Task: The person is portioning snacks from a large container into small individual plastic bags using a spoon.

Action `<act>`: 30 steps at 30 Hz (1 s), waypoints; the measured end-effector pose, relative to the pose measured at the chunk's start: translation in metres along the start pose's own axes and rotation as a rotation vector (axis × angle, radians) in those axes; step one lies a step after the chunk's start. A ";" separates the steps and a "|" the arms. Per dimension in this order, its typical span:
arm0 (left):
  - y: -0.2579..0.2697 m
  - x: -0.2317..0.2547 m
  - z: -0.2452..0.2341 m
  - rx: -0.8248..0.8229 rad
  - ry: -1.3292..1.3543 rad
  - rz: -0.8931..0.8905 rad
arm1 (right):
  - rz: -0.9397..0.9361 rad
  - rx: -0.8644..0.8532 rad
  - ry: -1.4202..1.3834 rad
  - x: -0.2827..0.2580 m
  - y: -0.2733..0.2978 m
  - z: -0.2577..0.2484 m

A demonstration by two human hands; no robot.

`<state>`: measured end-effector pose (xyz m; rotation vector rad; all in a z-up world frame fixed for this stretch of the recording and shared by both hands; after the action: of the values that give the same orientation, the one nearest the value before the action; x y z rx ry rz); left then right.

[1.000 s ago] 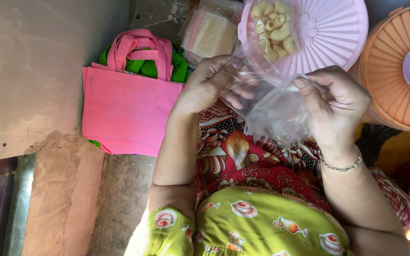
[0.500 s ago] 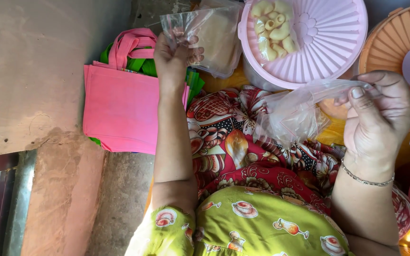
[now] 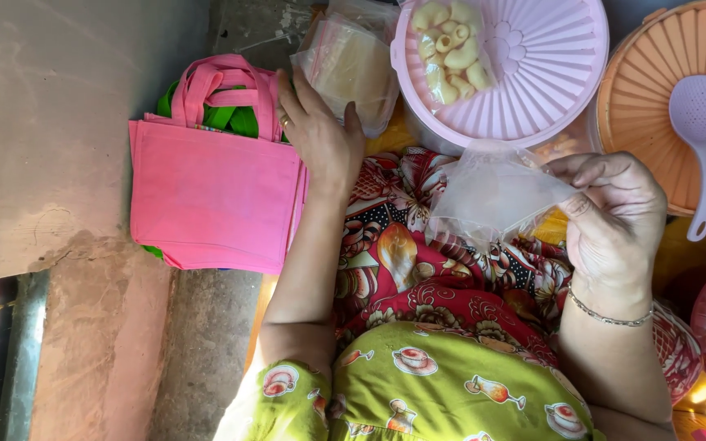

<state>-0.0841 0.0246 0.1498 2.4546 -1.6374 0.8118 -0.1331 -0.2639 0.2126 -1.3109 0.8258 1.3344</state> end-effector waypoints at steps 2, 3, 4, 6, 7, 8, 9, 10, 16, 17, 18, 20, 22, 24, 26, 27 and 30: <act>0.016 0.035 -0.041 -0.081 0.391 0.160 | 0.076 0.072 -0.002 0.001 0.003 0.002; 0.025 0.056 -0.062 -0.163 0.782 0.315 | 0.151 0.143 -0.005 0.004 0.006 0.001; 0.030 0.060 -0.064 -0.168 0.783 0.319 | 0.151 0.148 -0.005 0.004 0.006 -0.001; 0.051 0.084 -0.054 -0.667 1.191 0.469 | 0.260 0.044 -0.011 0.011 0.008 0.003; 0.054 0.090 -0.046 -0.667 1.191 0.478 | 0.252 0.047 -0.009 0.012 0.011 0.002; 0.059 0.099 -0.035 -0.773 1.301 0.465 | 0.281 -0.019 -0.118 0.016 0.013 0.005; 0.066 0.107 -0.025 -0.883 1.408 0.447 | 0.310 -0.084 -0.228 0.020 0.016 0.009; 0.073 0.112 -0.019 -0.884 1.406 0.454 | 0.304 -0.082 -0.228 0.026 0.020 0.005; 0.104 0.128 0.008 -0.819 1.360 0.219 | 0.184 0.008 -0.063 0.013 0.034 -0.007; 0.106 0.137 -0.001 -0.820 1.285 0.273 | 0.125 -0.049 -0.040 0.006 0.033 -0.004; 0.109 0.146 -0.010 -0.818 1.210 0.327 | 0.065 -0.105 -0.017 -0.002 0.034 -0.001; 0.116 0.150 -0.010 -0.816 1.177 0.355 | 0.131 0.034 -0.064 0.017 0.046 -0.023; 0.122 0.150 -0.005 -0.810 1.143 0.381 | 0.196 0.171 -0.116 0.024 0.056 -0.040; 0.127 0.140 0.008 -0.806 1.213 0.270 | 0.232 0.277 -0.115 0.016 0.063 -0.052; 0.134 0.146 0.007 -0.818 1.250 0.245 | 0.252 0.262 -0.090 0.005 0.067 -0.057; 0.137 0.148 0.007 -0.824 1.290 0.211 | 0.277 0.241 -0.063 0.000 0.069 -0.059; 0.145 0.141 0.033 -0.842 1.269 0.183 | 0.227 0.271 -0.011 -0.014 0.078 -0.064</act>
<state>-0.1584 -0.1664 0.1561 0.8398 -1.2162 1.0365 -0.1937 -0.3448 0.2007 -1.0196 1.1322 1.3479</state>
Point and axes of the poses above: each hand's wrist, its own y-axis away from the middle knuckle, its own z-axis out of the palm, x = y × z, the point moved 6 cm from there along -y, towards the middle knuckle, and after that the axes turned 9 degrees about -x, right-handed, at the moved point
